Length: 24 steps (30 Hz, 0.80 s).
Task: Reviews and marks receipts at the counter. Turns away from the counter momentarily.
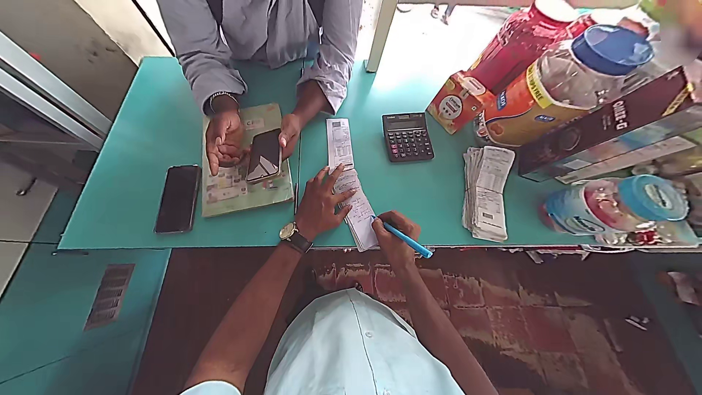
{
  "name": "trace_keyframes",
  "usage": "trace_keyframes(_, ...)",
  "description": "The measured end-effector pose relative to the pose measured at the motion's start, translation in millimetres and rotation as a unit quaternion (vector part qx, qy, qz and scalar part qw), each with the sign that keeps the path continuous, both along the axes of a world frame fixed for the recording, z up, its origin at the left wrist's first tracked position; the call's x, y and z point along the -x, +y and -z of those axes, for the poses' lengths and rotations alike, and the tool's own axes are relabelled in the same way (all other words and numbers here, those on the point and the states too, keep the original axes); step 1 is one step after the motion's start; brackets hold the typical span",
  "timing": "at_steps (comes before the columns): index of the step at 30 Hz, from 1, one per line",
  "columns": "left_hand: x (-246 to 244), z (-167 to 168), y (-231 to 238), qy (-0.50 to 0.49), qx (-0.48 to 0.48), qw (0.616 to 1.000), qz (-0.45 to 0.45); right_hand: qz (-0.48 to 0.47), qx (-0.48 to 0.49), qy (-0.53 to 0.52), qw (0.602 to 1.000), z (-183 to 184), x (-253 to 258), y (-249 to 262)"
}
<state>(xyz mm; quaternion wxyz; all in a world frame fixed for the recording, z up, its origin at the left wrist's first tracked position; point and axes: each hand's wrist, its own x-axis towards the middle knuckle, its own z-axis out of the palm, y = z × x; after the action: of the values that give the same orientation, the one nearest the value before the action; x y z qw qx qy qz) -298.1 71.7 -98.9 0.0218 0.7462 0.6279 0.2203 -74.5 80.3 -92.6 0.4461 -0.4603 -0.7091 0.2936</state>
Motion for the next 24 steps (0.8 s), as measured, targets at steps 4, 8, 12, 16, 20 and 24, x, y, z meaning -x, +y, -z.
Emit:
trace_keyframes(4, 0, 2, 0, -0.003, -0.007, 1.0, -0.002, 0.005, 0.002, 0.001, 1.0, 0, 1, 0)
trace_keyframes(8, 0, 2, 0, 0.002, -0.003, 1.0, -0.002, 0.004, 0.006, -0.003, 1.0, -1, 1, 0)
trace_keyframes(12, -1, 2, 1, 0.0, -0.005, 1.0, -0.003, 0.001, 0.001, 0.019, 1.0, 1, -1, 2)
trace_keyframes(16, 0, 3, 1, -0.002, -0.011, 1.0, -0.004, -0.072, -0.026, 0.093, 0.993, 4, -8, -2)
trace_keyframes(20, -1, 3, 1, 0.0, -0.008, 1.0, 0.0, -0.128, -0.039, 0.032, 0.991, 10, -7, -8)
trace_keyframes(24, 0, 2, 0, -0.003, -0.005, 1.0, -0.003, -0.129, -0.034, 0.016, 0.991, 11, -6, -6)
